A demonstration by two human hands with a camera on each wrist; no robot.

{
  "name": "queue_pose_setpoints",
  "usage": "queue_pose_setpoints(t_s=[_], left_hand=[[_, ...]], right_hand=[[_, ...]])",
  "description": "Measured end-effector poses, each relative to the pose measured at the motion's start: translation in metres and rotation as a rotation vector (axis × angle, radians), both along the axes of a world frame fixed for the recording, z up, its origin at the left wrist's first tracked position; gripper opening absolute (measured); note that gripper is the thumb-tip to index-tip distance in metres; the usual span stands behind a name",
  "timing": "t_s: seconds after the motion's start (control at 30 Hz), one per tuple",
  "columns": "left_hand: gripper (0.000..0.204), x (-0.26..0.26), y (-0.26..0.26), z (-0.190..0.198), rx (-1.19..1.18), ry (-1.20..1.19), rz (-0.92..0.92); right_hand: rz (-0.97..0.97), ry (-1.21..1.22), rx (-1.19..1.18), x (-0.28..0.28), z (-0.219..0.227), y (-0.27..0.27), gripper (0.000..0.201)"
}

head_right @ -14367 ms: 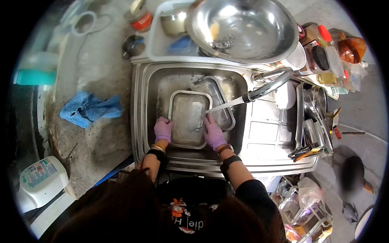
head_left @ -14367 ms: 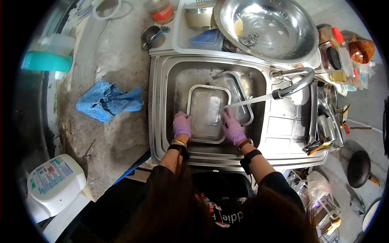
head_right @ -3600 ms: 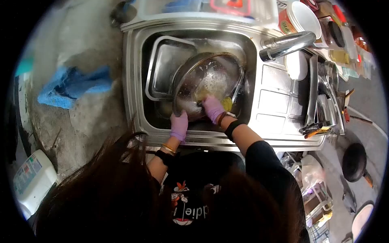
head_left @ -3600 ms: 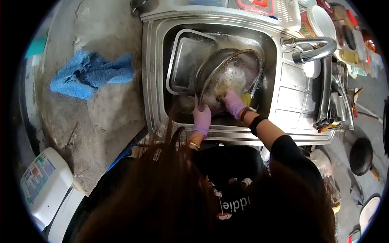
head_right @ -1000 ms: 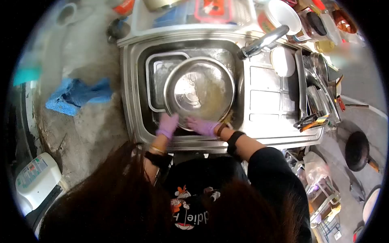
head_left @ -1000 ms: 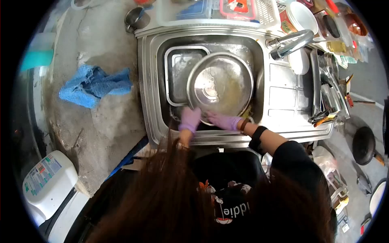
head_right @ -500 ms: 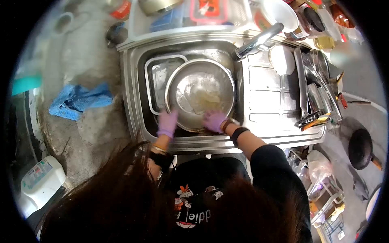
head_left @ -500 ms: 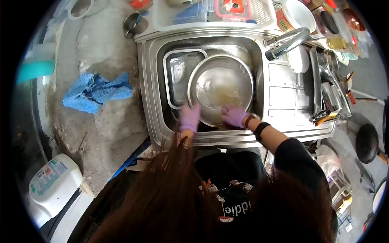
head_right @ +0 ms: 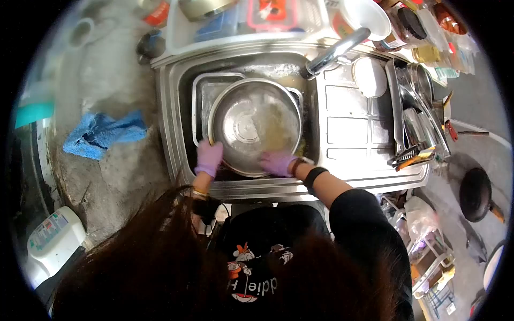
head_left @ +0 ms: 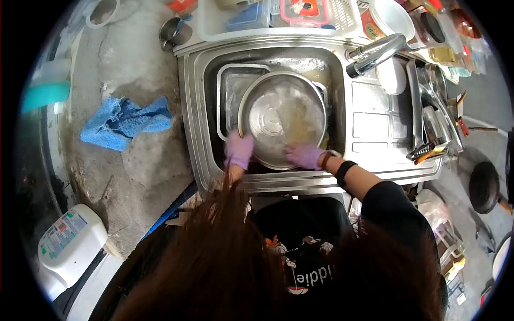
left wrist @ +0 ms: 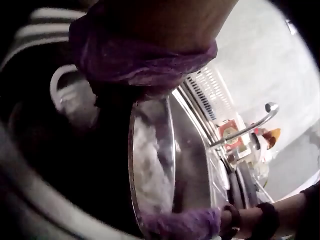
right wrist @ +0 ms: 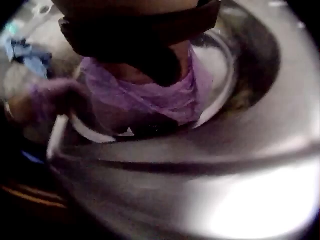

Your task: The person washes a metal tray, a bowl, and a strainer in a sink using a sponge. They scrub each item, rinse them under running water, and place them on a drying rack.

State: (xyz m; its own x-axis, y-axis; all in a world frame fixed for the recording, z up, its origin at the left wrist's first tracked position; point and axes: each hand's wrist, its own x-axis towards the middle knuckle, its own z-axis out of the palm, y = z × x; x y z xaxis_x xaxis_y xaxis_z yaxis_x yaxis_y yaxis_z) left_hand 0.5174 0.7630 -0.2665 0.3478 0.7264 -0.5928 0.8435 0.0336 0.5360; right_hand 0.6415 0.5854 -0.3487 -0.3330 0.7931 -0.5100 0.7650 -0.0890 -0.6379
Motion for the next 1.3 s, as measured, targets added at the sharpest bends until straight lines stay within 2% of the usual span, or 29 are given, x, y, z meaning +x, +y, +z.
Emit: queue_pose_setpoints(t_s=[0.03,0.07,0.1,0.13,0.17,0.2,0.23,0.3,0.37,0.43,0.47,0.5,0.53,0.57,0.63,0.67,0.7,0.73,0.77,0.83,0.87,0.93,1.03,1.07,1.1,1.17,1.2,1.23,1.3], left_hand=[[0.03,0.005,0.012,0.009,0.015,-0.227,0.032],[0.032,0.007,0.008,0.006,0.067,-0.249,0.106],[0.034,0.006,-0.005,-0.002,0.112,-0.263,0.173],[0.039,-0.006,-0.028,-0.032,0.114,-0.173,0.176],[0.045,-0.036,-0.059,-0.126,0.392,-0.137,0.164],[0.043,-0.038,-0.067,-0.133,0.409,-0.271,0.236],[0.042,-0.043,-0.075,-0.135,0.419,-0.393,0.306],[0.036,-0.015,-0.02,-0.022,-0.097,-0.004,0.149],[0.047,-0.012,0.009,-0.034,-0.103,-0.062,0.046],[0.045,-0.005,-0.009,-0.036,0.083,-0.153,0.211],[0.038,-0.014,-0.032,-0.06,0.044,0.059,0.282],[0.04,-0.051,-0.066,-0.164,0.283,-0.056,0.31],[0.041,-0.048,-0.07,-0.14,0.188,-0.035,0.246],[0.042,-0.041,-0.07,-0.097,0.088,-0.004,0.182],[0.035,-0.002,-0.038,-0.026,-0.226,0.371,0.359],[0.032,-0.026,-0.028,-0.053,-0.092,0.039,0.181],[0.032,-0.015,-0.019,-0.043,-0.079,0.026,0.183],[0.032,-0.004,-0.013,-0.021,-0.018,0.052,0.103],[0.031,-0.002,-0.013,-0.009,0.03,0.092,0.021],[0.032,-0.007,-0.012,-0.024,-0.006,0.077,0.044],[0.033,-0.011,-0.01,-0.036,-0.016,0.093,0.027],[0.035,-0.013,-0.013,-0.037,-0.052,0.036,0.052],[0.031,-0.017,-0.02,-0.031,-0.006,-0.058,0.077],[0.031,-0.018,-0.021,-0.032,-0.008,-0.057,0.079],[0.032,-0.019,-0.02,-0.034,-0.019,-0.048,0.077],[0.032,-0.02,-0.022,-0.04,-0.033,-0.039,0.077],[0.033,-0.02,-0.021,-0.042,-0.017,-0.038,0.055],[0.033,-0.019,-0.02,-0.043,0.002,-0.036,0.036],[0.034,-0.021,-0.02,-0.043,0.003,-0.025,0.029]], right_hand=[[0.267,-0.311,-0.042,0.024,0.018,0.005,0.042],[0.054,-0.41,0.026,0.026,-0.014,-0.008,0.04],[0.054,-0.403,0.027,0.015,-0.016,-0.004,0.04],[-0.065,-0.1,-0.174,-0.004,-0.014,0.006,0.041],[-0.182,0.196,-0.365,-0.019,-0.01,0.017,0.042],[-0.576,0.456,0.204,-0.046,0.002,0.012,0.04],[-0.577,0.457,0.194,-0.039,-0.006,0.009,0.04],[-0.002,0.082,0.197,-0.017,-0.035,-0.005,0.041],[-0.219,-0.326,-0.104,0.026,0.01,-0.001,0.041],[-0.301,-0.581,0.326,0.021,-0.043,-0.02,0.041],[-0.179,-0.473,0.174,0.0,-0.046,-0.018,0.042],[-0.059,-0.375,0.031,-0.023,-0.048,-0.007,0.043],[-0.264,-0.058,0.184,-0.052,-0.088,-0.007,0.043],[-0.261,-0.053,0.178,-0.044,-0.08,-0.009,0.043],[-0.053,-0.122,0.209,-0.008,-0.035,-0.009,0.044],[-0.238,-0.269,-0.09,0.014,-0.019,-0.002,0.041],[-0.249,-0.488,-0.255,0.032,0.0,0.012,0.044],[-0.306,-0.517,-0.315,0.053,-0.011,0.015,0.052],[-0.298,-0.509,-0.32,0.058,-0.023,0.014,0.052],[-0.618,-0.357,0.403,0.064,-0.046,0.008,0.045],[-0.616,-0.365,0.406,0.07,-0.053,0.008,0.045],[-1.075,0.003,0.059,0.073,-0.054,0.009,0.029],[-1.155,0.045,0.034,0.071,-0.028,0.007,0.018],[-0.891,-0.09,0.061,0.069,-0.012,0.008,0.019],[-0.888,-0.091,0.059,0.062,-0.023,0.005,0.019],[-0.512,-0.4,-0.093,0.047,-0.06,-0.006,0.022],[-0.43,-0.313,-0.213,0.046,-0.052,0.0,0.026],[-0.426,-0.314,-0.209,0.05,-0.039,0.009,0.026],[-0.708,-0.072,-0.338,0.055,-0.021,0.023,0.034]])
